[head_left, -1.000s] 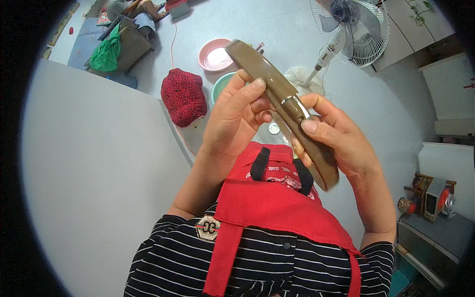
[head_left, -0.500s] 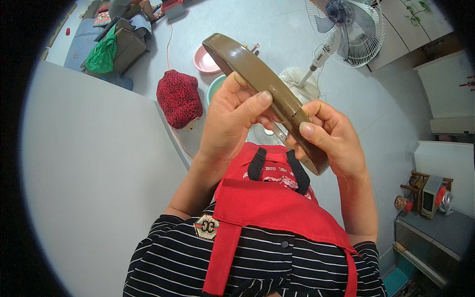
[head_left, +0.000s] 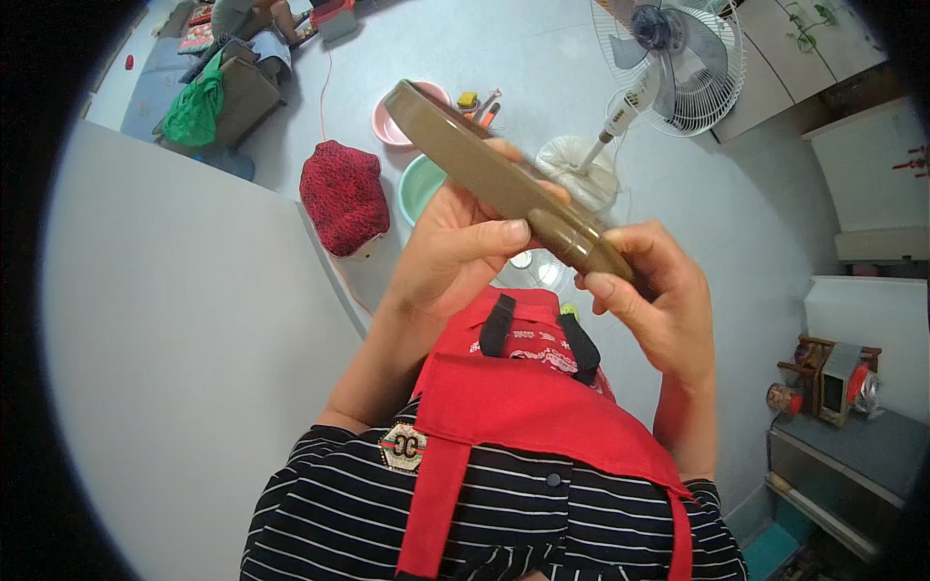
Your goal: The person disassembles a standing electric fan. They remove the front grille, then the fan blade, and finally the rear grille, placing the parts on the floor.
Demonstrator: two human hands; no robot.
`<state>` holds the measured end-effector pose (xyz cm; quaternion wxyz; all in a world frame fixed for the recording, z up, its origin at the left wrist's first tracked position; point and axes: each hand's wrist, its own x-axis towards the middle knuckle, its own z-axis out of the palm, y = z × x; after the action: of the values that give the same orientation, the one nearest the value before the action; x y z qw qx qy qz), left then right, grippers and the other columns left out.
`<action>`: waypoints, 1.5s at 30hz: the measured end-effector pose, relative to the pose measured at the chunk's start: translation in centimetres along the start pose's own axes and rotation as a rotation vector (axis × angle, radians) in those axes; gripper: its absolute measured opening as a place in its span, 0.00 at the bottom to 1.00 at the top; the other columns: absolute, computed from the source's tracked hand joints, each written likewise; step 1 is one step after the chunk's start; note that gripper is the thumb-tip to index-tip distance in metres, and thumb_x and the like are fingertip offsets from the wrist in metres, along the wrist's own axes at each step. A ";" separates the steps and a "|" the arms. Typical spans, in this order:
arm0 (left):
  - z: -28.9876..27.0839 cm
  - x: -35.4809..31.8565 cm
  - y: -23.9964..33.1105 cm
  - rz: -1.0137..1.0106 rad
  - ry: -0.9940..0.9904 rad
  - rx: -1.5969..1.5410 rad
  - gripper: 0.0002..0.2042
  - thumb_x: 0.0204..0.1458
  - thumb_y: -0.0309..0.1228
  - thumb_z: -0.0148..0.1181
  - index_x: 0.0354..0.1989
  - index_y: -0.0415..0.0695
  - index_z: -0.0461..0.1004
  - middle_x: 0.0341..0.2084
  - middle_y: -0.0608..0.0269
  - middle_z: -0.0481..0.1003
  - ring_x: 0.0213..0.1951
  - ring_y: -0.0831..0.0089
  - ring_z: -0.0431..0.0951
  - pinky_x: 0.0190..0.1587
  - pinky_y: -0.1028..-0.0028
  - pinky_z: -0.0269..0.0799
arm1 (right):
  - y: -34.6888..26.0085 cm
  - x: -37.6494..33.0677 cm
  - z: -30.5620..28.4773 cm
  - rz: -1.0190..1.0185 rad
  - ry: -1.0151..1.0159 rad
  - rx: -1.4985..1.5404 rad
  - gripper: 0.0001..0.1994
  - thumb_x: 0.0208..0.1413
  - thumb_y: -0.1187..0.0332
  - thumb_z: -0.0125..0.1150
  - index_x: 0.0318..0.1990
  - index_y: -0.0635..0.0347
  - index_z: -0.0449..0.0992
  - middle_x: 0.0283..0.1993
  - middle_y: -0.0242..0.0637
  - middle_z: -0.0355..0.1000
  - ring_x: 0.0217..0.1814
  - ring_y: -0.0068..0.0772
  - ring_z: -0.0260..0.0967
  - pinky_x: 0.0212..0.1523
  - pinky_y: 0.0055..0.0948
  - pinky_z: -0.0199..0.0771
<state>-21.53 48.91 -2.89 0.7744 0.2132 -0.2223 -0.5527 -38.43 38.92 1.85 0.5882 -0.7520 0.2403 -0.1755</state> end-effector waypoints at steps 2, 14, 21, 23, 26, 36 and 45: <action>-1.1 0.1 -0.4 -0.035 -0.063 -0.127 0.23 0.43 0.14 0.55 0.49 0.46 0.63 0.42 0.51 0.71 0.50 0.65 0.70 0.50 0.67 0.68 | -0.5 -0.6 0.4 -0.121 0.097 -0.270 0.08 0.46 0.72 0.63 0.35 0.59 0.71 0.27 0.31 0.71 0.26 0.19 0.68 0.26 0.22 0.65; -2.9 1.5 0.6 0.092 -0.678 0.454 0.19 0.55 0.45 0.49 0.17 0.47 0.74 0.29 0.62 0.72 0.39 0.65 0.67 0.44 0.70 0.60 | 3.1 -2.6 0.0 -0.801 0.264 -0.979 0.11 0.34 0.68 0.62 0.29 0.42 0.73 0.35 0.27 0.72 0.34 0.28 0.69 0.31 0.24 0.62; -3.4 1.0 0.0 0.113 -0.546 0.443 0.09 0.41 0.26 0.62 0.14 0.45 0.71 0.28 0.60 0.73 0.38 0.68 0.71 0.40 0.74 0.67 | 2.8 -2.7 0.3 -0.720 0.279 -1.115 0.13 0.32 0.72 0.65 0.29 0.42 0.74 0.37 0.29 0.72 0.38 0.30 0.69 0.35 0.27 0.63; -3.3 0.9 -0.2 0.110 -0.526 0.433 0.09 0.41 0.25 0.63 0.13 0.45 0.70 0.28 0.60 0.73 0.38 0.68 0.71 0.39 0.74 0.68 | 2.5 -2.7 0.3 -0.717 0.283 -1.112 0.12 0.32 0.72 0.65 0.28 0.44 0.74 0.37 0.29 0.72 0.37 0.30 0.70 0.35 0.27 0.64; -3.2 0.7 -0.2 0.100 -0.496 0.453 0.10 0.42 0.28 0.61 0.12 0.45 0.70 0.27 0.60 0.73 0.37 0.67 0.71 0.40 0.73 0.67 | 2.2 -2.7 0.2 -0.705 0.269 -1.073 0.11 0.32 0.72 0.66 0.27 0.47 0.74 0.36 0.30 0.72 0.37 0.30 0.70 0.35 0.27 0.64; -3.2 -0.4 -0.8 0.132 -0.467 0.499 0.20 0.53 0.44 0.50 0.12 0.46 0.70 0.28 0.58 0.72 0.39 0.63 0.69 0.45 0.66 0.62 | 3.4 -3.2 1.2 -0.691 0.353 -1.027 0.08 0.33 0.68 0.61 0.26 0.49 0.75 0.34 0.28 0.72 0.34 0.28 0.69 0.32 0.24 0.61; -3.1 0.1 -0.5 0.194 -0.500 0.392 0.12 0.45 0.29 0.59 0.12 0.46 0.69 0.29 0.59 0.71 0.39 0.65 0.69 0.44 0.69 0.65 | 2.6 -3.1 0.9 -0.703 0.379 -1.097 0.06 0.34 0.67 0.60 0.25 0.50 0.73 0.35 0.26 0.72 0.36 0.26 0.68 0.34 0.24 0.60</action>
<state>-20.08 48.90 -5.66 0.6889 0.1939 -0.5269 -0.4585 -40.85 40.92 -0.85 -0.0228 -0.9313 0.1345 -0.3378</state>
